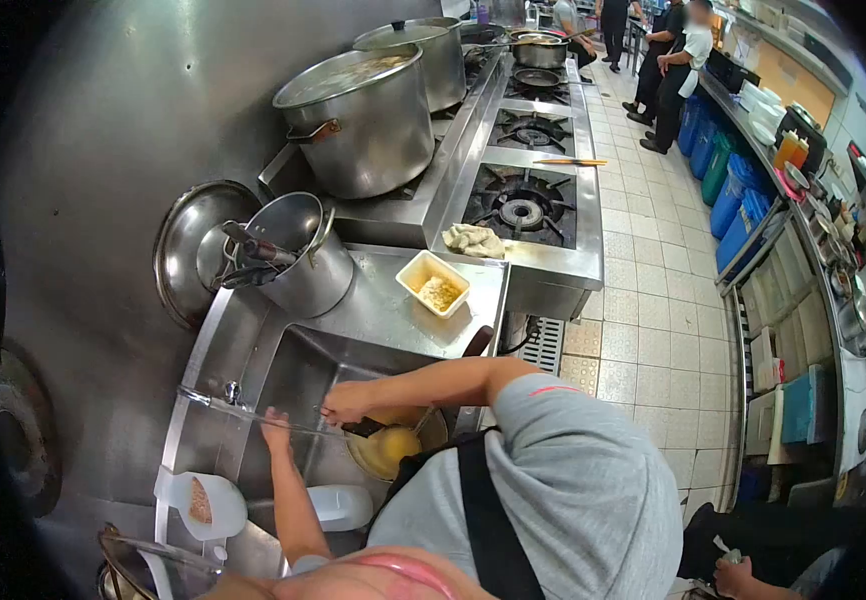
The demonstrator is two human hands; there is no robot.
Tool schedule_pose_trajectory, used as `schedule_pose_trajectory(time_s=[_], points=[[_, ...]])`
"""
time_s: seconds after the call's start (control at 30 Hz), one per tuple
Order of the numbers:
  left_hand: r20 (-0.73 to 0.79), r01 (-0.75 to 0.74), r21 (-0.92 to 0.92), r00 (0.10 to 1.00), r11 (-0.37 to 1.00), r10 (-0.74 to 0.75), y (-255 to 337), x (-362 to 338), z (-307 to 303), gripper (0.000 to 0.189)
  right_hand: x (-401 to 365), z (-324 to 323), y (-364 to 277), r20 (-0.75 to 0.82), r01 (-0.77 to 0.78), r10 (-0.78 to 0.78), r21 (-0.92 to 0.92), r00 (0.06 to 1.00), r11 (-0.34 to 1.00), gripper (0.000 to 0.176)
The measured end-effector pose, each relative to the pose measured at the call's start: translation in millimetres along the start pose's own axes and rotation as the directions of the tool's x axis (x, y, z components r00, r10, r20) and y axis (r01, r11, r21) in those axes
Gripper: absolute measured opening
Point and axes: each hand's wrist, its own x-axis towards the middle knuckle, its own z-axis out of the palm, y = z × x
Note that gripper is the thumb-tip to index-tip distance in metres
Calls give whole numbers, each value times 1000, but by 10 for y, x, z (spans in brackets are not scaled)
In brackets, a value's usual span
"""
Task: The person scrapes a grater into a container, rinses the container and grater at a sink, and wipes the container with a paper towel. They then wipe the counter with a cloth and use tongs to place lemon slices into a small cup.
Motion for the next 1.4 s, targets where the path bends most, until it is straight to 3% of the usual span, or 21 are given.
schedule_pose_trajectory(time_s=[0.03,0.07,0.17,0.3,0.47,0.57,0.6,0.63,0.67,0.7,0.73,0.77,0.8,0.83,0.93,1.0,1.07,1.13,1.23,1.27,1.4], points=[[246,380,-489,924,785,-294,108,-58,-51,42,193,129,85,86,-90,89,6,992,996,20],[573,671,-702,731,237,-372,213,-112,-112,42,378,230,134,174,-178,174,4,969,984,22],[536,560,-824,820,88,-202,511,-135,-307,41,779,382,109,294,-367,321,113,900,923,25],[472,528,-819,842,223,-261,1015,-139,-762,31,1365,677,197,295,-486,411,262,863,833,26],[380,589,-584,806,558,-453,1052,-201,-991,21,1402,646,-83,152,-296,257,369,954,881,25],[72,139,-592,990,794,-119,573,-278,-731,24,1437,659,-138,137,-188,147,363,980,913,25],[58,209,-584,975,784,-216,928,-363,-884,29,1487,699,-109,132,-122,86,293,987,948,26],[27,136,-569,989,811,-147,802,-395,-817,38,1578,793,-7,127,-6,-14,154,992,988,27],[96,226,-651,972,725,-216,852,-464,-826,48,1486,645,-131,65,32,-36,50,997,998,26],[130,236,-714,970,659,-206,898,-508,-838,51,1419,520,-260,92,-75,67,89,994,993,26],[160,247,-771,967,587,-196,953,-550,-837,55,1638,727,-71,147,116,-101,-97,984,988,26],[171,237,-816,970,527,-171,1092,-590,-885,58,1425,465,-209,133,240,-229,-71,964,968,27],[250,283,-830,959,480,-133,1167,-615,-967,53,1354,322,-272,256,182,-169,-26,952,983,29],[264,281,-823,959,493,-107,1166,-629,-967,51,1191,113,-405,278,103,-88,-39,956,994,29],[304,267,-788,952,555,-27,1199,-628,-938,43,1161,-53,-211,269,314,-304,6,914,949,23],[353,266,-721,936,639,8,1290,-654,-946,33,797,-547,-360,261,103,-192,321,946,941,22],[385,256,-561,922,788,-25,1234,-632,-804,24,634,-831,-324,255,65,-207,471,945,880,23],[446,283,-325,887,902,-117,1455,-655,-854,20,389,-1156,-300,287,56,-238,524,928,850,20],[543,294,-479,839,827,17,1220,-729,-537,24,-57,-1690,-168,230,60,-253,618,940,784,21],[599,269,-333,801,904,-18,1245,-745,-528,27,-159,-1792,-54,183,75,-234,613,955,786,19],[570,266,-168,812,949,-127,1079,-873,-300,29,-514,-1979,335,-41,64,-69,-111,997,992,15]])
